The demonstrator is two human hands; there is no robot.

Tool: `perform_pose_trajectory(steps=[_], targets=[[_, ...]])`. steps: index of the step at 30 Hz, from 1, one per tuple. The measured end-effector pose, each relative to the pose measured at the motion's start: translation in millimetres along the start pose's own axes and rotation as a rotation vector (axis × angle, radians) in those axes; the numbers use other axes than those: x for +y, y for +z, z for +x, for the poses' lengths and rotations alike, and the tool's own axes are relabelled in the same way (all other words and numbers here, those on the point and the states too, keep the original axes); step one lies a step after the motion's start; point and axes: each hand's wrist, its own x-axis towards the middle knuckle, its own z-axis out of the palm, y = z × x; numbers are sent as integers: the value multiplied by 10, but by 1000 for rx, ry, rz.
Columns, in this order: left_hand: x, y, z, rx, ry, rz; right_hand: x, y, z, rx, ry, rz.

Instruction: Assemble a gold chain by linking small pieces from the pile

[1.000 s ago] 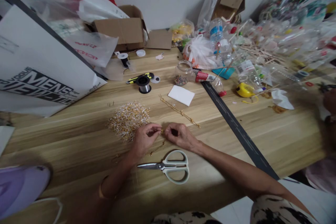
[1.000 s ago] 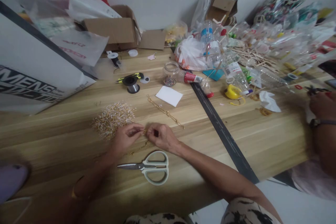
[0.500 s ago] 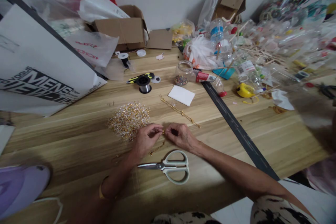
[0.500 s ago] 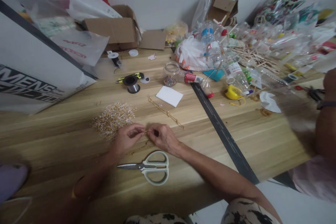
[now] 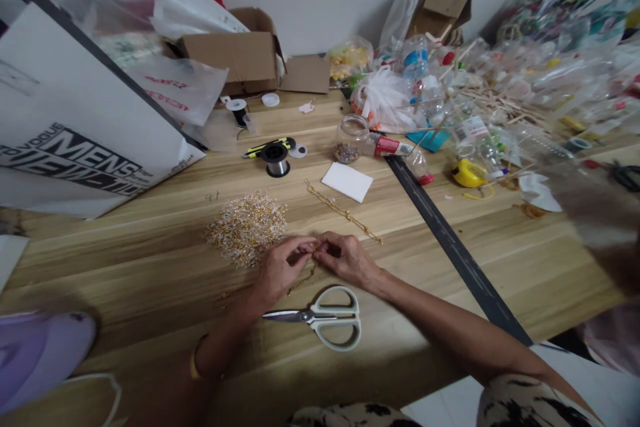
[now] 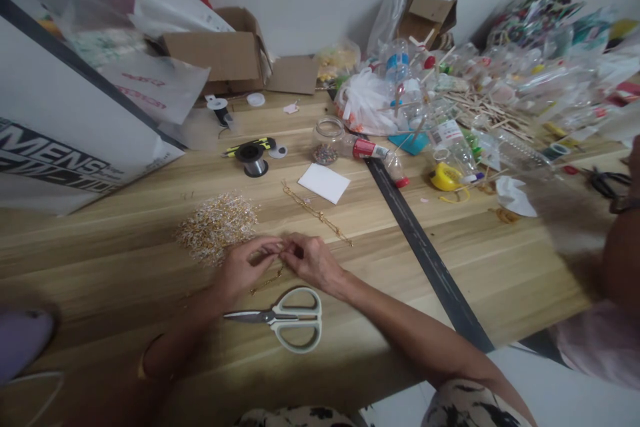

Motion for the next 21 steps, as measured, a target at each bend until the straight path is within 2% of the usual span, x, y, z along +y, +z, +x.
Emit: perform_pose_trajectory(steps=[7, 15, 21], targets=[[1, -4, -11, -23, 79, 85, 8, 2, -1, -33, -48, -48], [-41, -7, -37, -64, 168, 155, 5, -11, -4, -55, -9, -60], [-60, -29, -45, -79, 250, 272, 35, -23, 7, -66, -38, -42]])
